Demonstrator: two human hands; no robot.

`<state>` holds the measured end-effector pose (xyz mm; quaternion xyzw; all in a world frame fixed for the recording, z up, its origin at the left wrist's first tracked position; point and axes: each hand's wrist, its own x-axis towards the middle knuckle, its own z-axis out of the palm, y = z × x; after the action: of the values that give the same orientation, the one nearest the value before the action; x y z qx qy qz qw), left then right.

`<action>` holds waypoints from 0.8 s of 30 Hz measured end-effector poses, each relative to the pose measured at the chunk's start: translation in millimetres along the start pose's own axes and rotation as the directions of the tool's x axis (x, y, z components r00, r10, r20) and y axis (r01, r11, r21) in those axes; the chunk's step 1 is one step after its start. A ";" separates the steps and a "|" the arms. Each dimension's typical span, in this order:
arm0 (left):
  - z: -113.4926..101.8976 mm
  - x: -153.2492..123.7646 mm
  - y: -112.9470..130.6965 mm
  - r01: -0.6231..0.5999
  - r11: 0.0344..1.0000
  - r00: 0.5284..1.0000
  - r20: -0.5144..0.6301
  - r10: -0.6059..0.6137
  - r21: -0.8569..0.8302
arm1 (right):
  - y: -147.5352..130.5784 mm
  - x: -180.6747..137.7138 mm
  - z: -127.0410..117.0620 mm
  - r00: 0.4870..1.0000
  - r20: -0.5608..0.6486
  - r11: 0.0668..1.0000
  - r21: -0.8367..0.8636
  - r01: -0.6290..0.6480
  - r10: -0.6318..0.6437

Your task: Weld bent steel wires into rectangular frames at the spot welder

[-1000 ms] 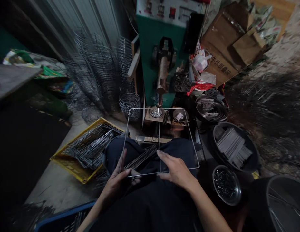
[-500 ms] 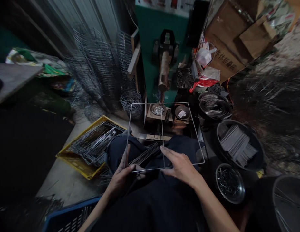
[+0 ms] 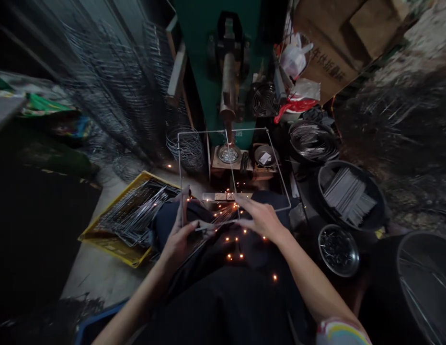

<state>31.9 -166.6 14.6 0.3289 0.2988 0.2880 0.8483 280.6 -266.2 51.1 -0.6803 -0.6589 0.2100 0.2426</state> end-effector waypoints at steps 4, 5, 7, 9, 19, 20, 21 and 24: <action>-5.5 91.5 42.7 -0.096 0.994 0.990 0.097 0.100 -0.043 | 31.3 83.7 -26.4 0.987 -0.161 0.982 -0.189 -0.020 -0.011; -4.9 113.4 55.0 -0.109 0.993 0.987 0.118 0.114 -0.049 | 38.6 105.8 -35.4 0.982 -0.190 0.971 -0.238 -0.025 -0.021; -2.0 149.8 77.7 -0.131 0.990 0.980 0.147 0.136 -0.046 | 52.2 144.2 -51.8 0.974 -0.223 0.950 -0.311 -0.023 -0.050; 0.9 174.8 94.7 -0.156 0.987 0.975 0.156 0.160 -0.041 | 65.0 172.0 -63.3 0.971 -0.226 0.941 -0.338 -0.004 -0.077; 1.7 206.0 112.0 -0.179 0.982 0.975 0.120 0.185 -0.059 | 98.7 213.9 -73.9 0.955 -0.266 0.970 -0.233 0.065 -0.128; 1.8 207.2 111.9 -0.188 0.981 0.973 0.127 0.193 -0.053 | 98.9 215.2 -74.2 0.955 -0.267 0.970 -0.233 0.063 -0.126; 1.5 208.7 111.7 -0.196 0.980 0.970 0.135 0.200 -0.045 | 98.7 216.3 -74.1 0.955 -0.269 0.970 -0.233 0.062 -0.125; -2.2 213.6 110.3 -0.211 0.977 0.965 0.156 0.212 -0.022 | 96.7 217.9 -71.6 0.949 -0.286 0.970 -0.234 0.063 -0.131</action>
<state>138.2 48.7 26.0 0.3785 0.1932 0.3508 0.8345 410.3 -53.8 56.7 -0.6935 -0.6668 0.0174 0.2721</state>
